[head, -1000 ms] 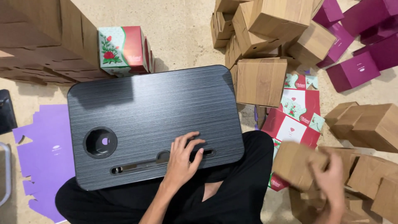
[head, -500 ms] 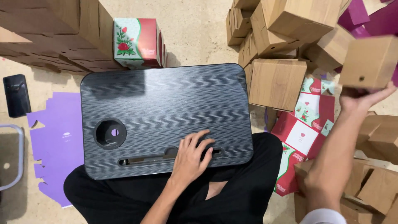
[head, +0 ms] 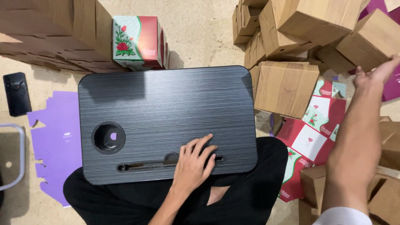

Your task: The person assembles a flat cardboard box by folding its sides and tucking the flaps into place. They then place the finished box aside and begin folding another flat box.

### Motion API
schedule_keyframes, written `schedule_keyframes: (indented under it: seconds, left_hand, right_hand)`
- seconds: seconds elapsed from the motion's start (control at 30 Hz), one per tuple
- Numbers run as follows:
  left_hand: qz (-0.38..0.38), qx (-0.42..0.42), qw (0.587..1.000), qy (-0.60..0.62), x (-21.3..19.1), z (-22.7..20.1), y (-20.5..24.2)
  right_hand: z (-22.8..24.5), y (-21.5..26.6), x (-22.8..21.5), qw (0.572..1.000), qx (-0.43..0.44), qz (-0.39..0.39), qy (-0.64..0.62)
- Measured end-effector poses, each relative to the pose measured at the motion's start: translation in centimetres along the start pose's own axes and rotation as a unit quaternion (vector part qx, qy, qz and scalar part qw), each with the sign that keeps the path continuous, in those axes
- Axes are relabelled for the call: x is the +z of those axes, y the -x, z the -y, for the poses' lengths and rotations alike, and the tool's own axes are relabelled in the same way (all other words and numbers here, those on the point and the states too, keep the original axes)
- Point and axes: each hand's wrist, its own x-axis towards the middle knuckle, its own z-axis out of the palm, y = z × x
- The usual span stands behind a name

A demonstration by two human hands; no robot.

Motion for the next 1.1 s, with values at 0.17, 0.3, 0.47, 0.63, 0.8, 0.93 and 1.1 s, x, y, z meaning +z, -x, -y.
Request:
schedule_keyframes:
  seconds: [0.17,0.3,0.47,0.63,0.8,0.93,1.1]
  left_hand:
    - [-0.005,0.001,1.0,-0.02,0.1,-0.1,-0.2]
    - [0.001,-0.003,1.0,-0.014,-0.2,-0.1,-0.4]
    - [0.004,0.006,1.0,-0.015,-0.3,-0.1,-0.1]
    - [0.002,0.018,1.0,-0.02,-0.4,0.2,-0.2]
    - [-0.008,0.025,0.999,-0.022,-0.1,-0.1,0.1]
    - [-0.001,0.022,0.999,-0.025,-0.2,0.0,0.2]
    - [-0.005,0.021,1.0,-0.02,-0.4,-0.1,0.2]
  right_hand:
    - [-1.7,-13.0,-1.3,0.989,-0.001,0.131,0.065]
    - [-2.4,-5.6,-4.9,0.985,-0.045,0.061,0.157]
    - [-5.4,9.4,-15.0,0.866,-0.379,0.119,0.305]
    - [-12.7,14.8,-29.6,0.71,-0.408,0.1,0.565]
    - [-15.3,21.1,-35.8,0.648,-0.207,0.019,0.733]
    - [-15.6,21.0,-37.1,0.643,-0.198,-0.046,0.738]
    - [-13.5,22.4,-34.0,0.689,-0.096,-0.063,0.715]
